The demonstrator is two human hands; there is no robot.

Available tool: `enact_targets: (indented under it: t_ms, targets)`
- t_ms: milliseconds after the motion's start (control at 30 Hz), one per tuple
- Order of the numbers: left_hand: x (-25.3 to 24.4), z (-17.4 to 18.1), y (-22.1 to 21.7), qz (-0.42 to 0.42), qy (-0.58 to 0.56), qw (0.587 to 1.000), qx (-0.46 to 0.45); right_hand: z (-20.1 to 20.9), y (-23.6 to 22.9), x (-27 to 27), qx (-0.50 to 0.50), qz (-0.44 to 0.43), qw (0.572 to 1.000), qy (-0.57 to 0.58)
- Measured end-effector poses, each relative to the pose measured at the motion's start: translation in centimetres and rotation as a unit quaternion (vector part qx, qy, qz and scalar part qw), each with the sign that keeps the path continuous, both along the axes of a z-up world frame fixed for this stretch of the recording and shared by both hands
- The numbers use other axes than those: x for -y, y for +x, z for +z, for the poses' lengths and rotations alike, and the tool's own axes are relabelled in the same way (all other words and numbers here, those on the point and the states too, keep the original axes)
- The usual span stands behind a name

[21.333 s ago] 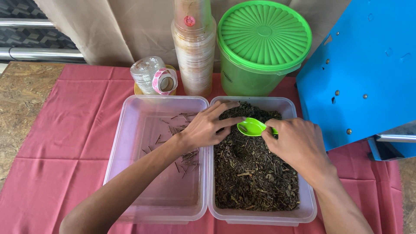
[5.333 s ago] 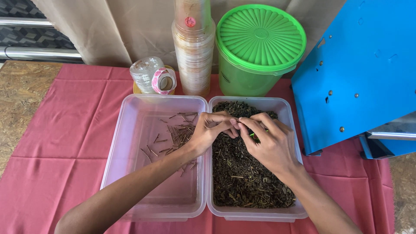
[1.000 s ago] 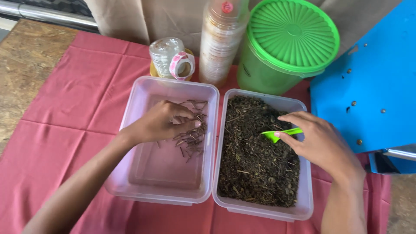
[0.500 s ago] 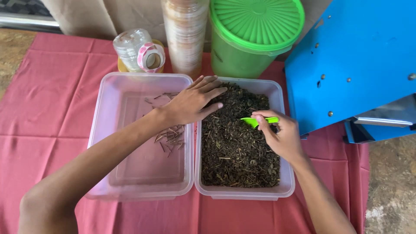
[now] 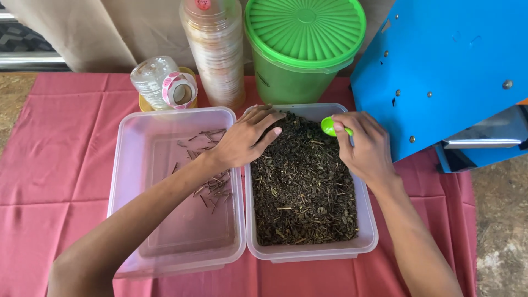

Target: Sorting tea leaves by manually removing stems and sifting with a spoon.

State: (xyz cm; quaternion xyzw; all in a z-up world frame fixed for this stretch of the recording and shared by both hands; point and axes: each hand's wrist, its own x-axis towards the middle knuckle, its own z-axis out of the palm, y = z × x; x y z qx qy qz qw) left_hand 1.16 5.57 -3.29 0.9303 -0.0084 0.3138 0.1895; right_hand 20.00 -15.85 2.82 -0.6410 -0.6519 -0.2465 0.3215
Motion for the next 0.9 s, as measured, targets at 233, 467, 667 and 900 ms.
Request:
enact_targets:
  t_ms: [233,467,667,900]
  targets:
    - [0.4,0.9,-0.5,-0.011,-0.004,1.0,0.001,-1.4,-0.4,-0.7,0.067,-0.053,0.988,-0.127]
    - [0.6,1.2,-0.5,-0.016,0.003,1.0,-0.009,-0.7,-0.9,-0.5,-0.085,-0.065,0.971,-0.215]
    - [0.6,1.6,-0.8,-0.011,0.001,1.0,-0.01,-1.7,-0.9,-0.2,-0.175,-0.056,0.964,-0.194]
    - [0.8,1.8,-0.9,-0.001,0.0,1.0,-0.009,-3.5,0.1,0.3,-0.111,-0.074,0.984,-0.118]
